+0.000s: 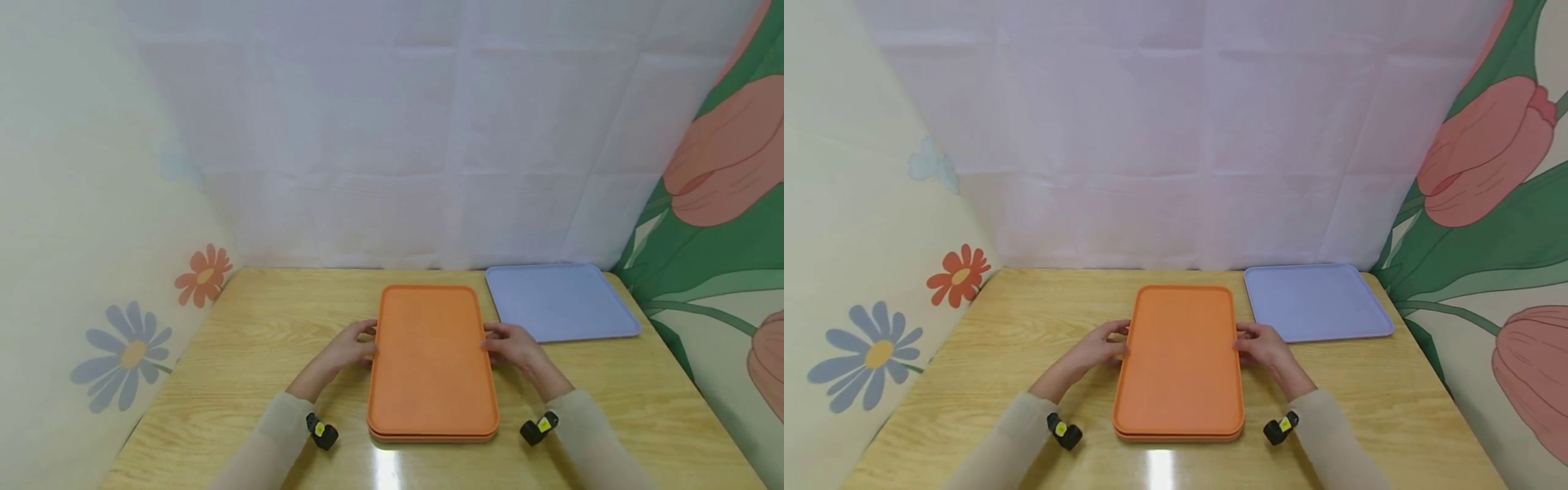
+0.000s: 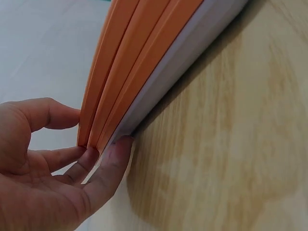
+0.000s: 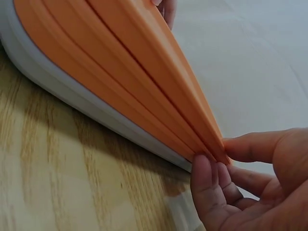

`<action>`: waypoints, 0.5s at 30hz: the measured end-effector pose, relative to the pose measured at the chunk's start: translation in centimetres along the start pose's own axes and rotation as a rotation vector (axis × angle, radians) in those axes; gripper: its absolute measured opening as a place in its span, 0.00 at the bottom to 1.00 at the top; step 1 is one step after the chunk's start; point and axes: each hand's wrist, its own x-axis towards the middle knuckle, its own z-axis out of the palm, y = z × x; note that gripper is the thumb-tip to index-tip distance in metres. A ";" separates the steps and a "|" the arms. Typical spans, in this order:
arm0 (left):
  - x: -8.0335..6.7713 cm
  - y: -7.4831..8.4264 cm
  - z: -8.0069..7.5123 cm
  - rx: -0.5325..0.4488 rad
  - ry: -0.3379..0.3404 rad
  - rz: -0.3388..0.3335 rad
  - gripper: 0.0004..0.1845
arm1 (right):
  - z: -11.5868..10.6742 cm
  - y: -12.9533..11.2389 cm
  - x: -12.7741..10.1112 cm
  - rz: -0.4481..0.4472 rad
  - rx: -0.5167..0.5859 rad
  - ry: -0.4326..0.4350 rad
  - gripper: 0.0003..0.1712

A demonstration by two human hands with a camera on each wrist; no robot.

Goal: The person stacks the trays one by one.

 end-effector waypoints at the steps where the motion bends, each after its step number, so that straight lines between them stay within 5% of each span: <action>1: 0.0 0.0 0.0 -0.014 0.005 -0.011 0.35 | 0.0 0.0 0.0 0.006 0.001 0.003 0.32; 15: 0.0 -0.9 -0.1 -0.186 -0.021 -0.118 0.38 | -0.1 0.6 0.2 0.041 0.005 -0.018 0.33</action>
